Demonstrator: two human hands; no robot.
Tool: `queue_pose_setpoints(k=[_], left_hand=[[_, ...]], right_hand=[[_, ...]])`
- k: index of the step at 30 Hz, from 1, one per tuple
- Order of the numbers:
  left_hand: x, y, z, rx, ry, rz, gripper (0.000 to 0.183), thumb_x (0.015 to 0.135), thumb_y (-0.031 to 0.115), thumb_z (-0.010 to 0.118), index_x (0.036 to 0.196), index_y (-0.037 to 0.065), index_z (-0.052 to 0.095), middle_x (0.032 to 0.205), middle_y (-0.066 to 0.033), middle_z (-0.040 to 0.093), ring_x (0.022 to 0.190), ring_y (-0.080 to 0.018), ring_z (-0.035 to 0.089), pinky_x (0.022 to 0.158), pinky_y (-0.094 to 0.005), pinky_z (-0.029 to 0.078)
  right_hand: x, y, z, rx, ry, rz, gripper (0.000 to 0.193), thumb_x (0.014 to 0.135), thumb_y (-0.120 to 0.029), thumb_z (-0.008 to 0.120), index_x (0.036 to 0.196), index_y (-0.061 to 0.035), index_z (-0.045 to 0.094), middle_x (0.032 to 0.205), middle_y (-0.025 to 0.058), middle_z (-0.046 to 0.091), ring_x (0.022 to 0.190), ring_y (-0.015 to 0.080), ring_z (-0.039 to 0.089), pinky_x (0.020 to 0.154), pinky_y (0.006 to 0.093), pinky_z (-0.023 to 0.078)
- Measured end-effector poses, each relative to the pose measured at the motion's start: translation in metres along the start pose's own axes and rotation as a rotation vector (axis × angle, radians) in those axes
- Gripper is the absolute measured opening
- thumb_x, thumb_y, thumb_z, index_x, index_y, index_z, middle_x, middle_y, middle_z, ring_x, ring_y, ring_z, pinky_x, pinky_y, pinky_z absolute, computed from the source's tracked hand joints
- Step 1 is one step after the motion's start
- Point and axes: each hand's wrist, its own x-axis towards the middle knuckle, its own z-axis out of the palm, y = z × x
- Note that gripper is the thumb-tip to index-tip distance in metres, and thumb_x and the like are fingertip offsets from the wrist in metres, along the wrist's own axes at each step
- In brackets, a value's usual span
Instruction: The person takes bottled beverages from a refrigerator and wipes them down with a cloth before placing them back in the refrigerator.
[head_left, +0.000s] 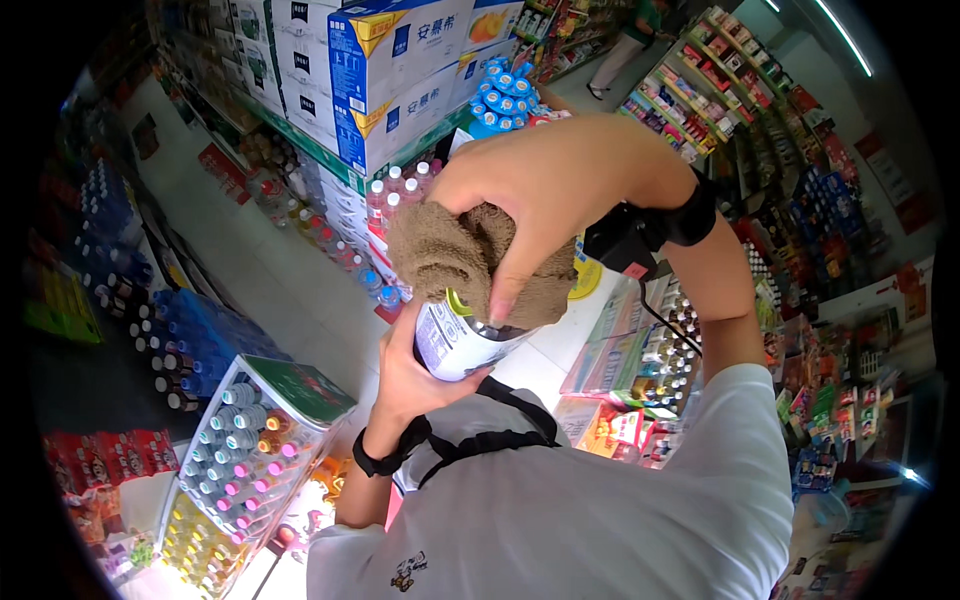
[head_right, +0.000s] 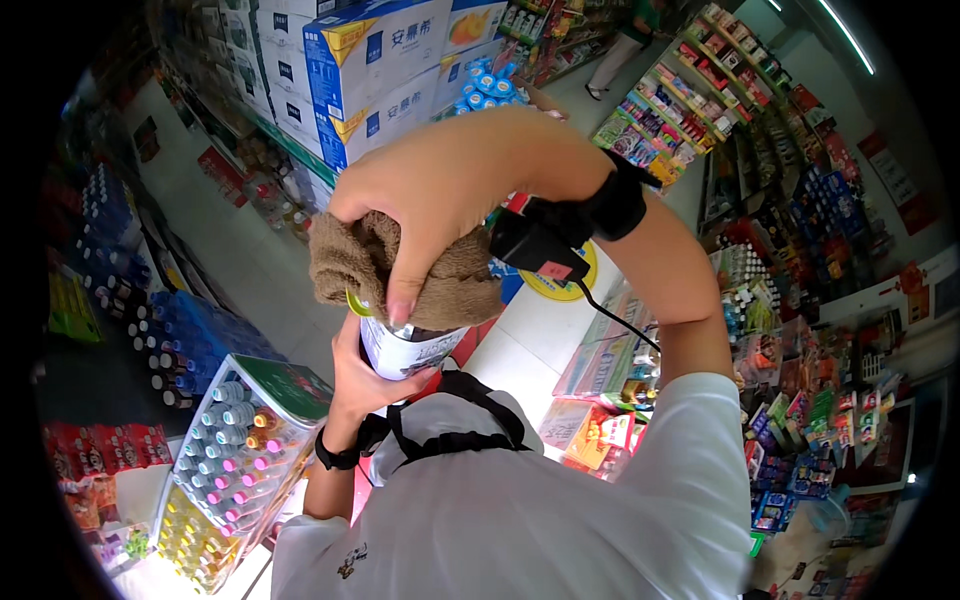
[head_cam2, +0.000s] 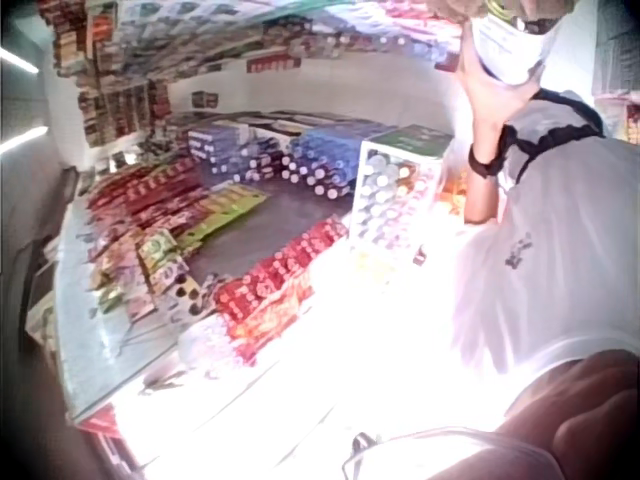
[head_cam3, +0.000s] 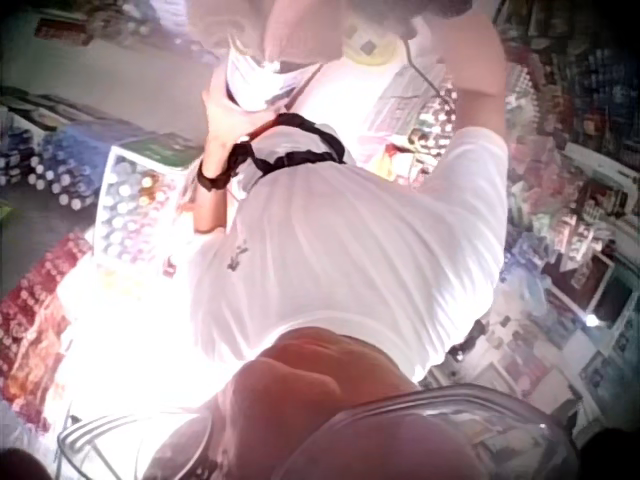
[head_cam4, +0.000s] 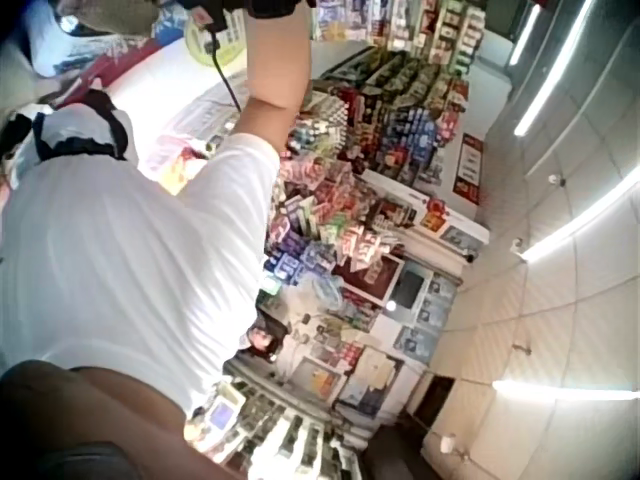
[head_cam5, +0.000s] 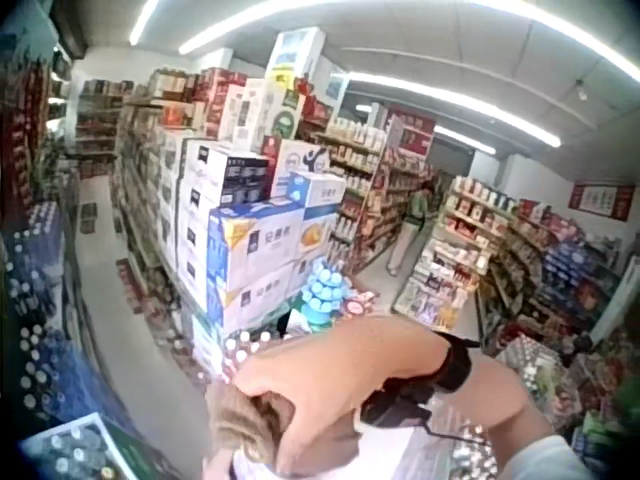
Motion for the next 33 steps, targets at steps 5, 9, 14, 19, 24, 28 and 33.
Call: queue_pose_setpoints(k=[5, 9, 14, 19, 24, 28, 33], left_hand=[[-0.005, 0.001, 0.001, -0.032, -0.035, 0.02, 0.089, 0.05, 0.017, 0.086, 0.126, -0.006, 0.045, 0.105, -0.0188, 0.063, 0.097, -0.0245, 0.064, 0.085, -0.0336, 0.05], [-0.002, 0.008, 0.01, -0.135, -0.06, 0.057, 0.091, 0.05, 0.016, 0.086, 0.127, -0.006, 0.044, 0.107, -0.0181, 0.063, 0.1, -0.0234, 0.064, 0.088, -0.0346, 0.049], [-0.001, 0.002, 0.02, -0.195, -0.065, 0.042, 0.091, 0.05, 0.015, 0.086, 0.127, -0.006, 0.044, 0.108, -0.0173, 0.063, 0.1, -0.022, 0.063, 0.088, -0.0348, 0.048], [0.011, 0.012, 0.034, -0.09, -0.194, -0.016, 0.088, 0.05, 0.013, 0.086, 0.125, -0.006, 0.045, 0.107, -0.0168, 0.064, 0.097, -0.0229, 0.064, 0.088, -0.0355, 0.048], [0.014, -0.002, 0.065, -0.159, -0.156, -0.077, 0.082, 0.051, 0.012, 0.085, 0.122, -0.006, 0.047, 0.105, -0.0159, 0.064, 0.095, -0.0218, 0.064, 0.086, -0.0345, 0.048], [0.028, 0.018, 0.091, -0.17, -0.13, -0.17, 0.079, 0.052, 0.011, 0.083, 0.121, -0.006, 0.047, 0.105, -0.0139, 0.063, 0.096, -0.0197, 0.062, 0.086, -0.0328, 0.047], [0.03, 0.015, 0.118, -0.071, -0.086, -0.113, 0.078, 0.048, 0.014, 0.084, 0.115, -0.005, 0.05, 0.103, -0.0137, 0.063, 0.093, -0.0204, 0.062, 0.084, -0.0333, 0.048]], right_hand=[[-0.005, -0.019, 0.023, -0.295, 0.39, 0.07, 0.045, 0.068, -0.041, 0.074, 0.074, 0.0012, 0.06, 0.067, 0.0139, 0.056, 0.067, 0.0273, 0.058, 0.06, 0.0352, 0.044], [-0.015, -0.009, 0.032, -0.45, 0.689, 0.145, 0.032, 0.07, -0.033, 0.069, 0.071, -0.0032, 0.059, 0.071, 0.0165, 0.058, 0.069, 0.0356, 0.056, 0.058, 0.0386, 0.043], [-0.032, -0.012, 0.037, -0.103, 0.632, 0.24, 0.036, 0.073, -0.037, 0.069, 0.08, -0.0028, 0.061, 0.075, 0.0157, 0.06, 0.071, 0.0328, 0.058, 0.062, 0.0403, 0.045], [-0.055, 0.006, 0.054, -0.225, 0.659, -0.039, 0.033, 0.072, -0.031, 0.073, 0.074, -0.0019, 0.058, 0.067, 0.0123, 0.052, 0.067, 0.0312, 0.052, 0.062, 0.038, 0.041], [-0.076, 0.038, 0.065, -0.21, 0.783, 0.124, 0.041, 0.075, -0.036, 0.072, 0.068, 0.0005, 0.055, 0.062, 0.015, 0.051, 0.058, 0.0327, 0.049, 0.054, 0.037, 0.039], [-0.112, 0.054, 0.065, -0.059, 0.944, 0.185, 0.044, 0.082, -0.037, 0.068, 0.069, 0.0024, 0.056, 0.06, 0.0134, 0.049, 0.054, 0.0222, 0.051, 0.052, 0.0331, 0.037], [-0.149, 0.081, 0.078, 0.817, 0.922, 0.1, 0.04, 0.086, -0.032, 0.068, 0.102, 0.0032, 0.06, 0.088, 0.0044, 0.062, 0.083, 0.0091, 0.058, 0.069, 0.0262, 0.047]])
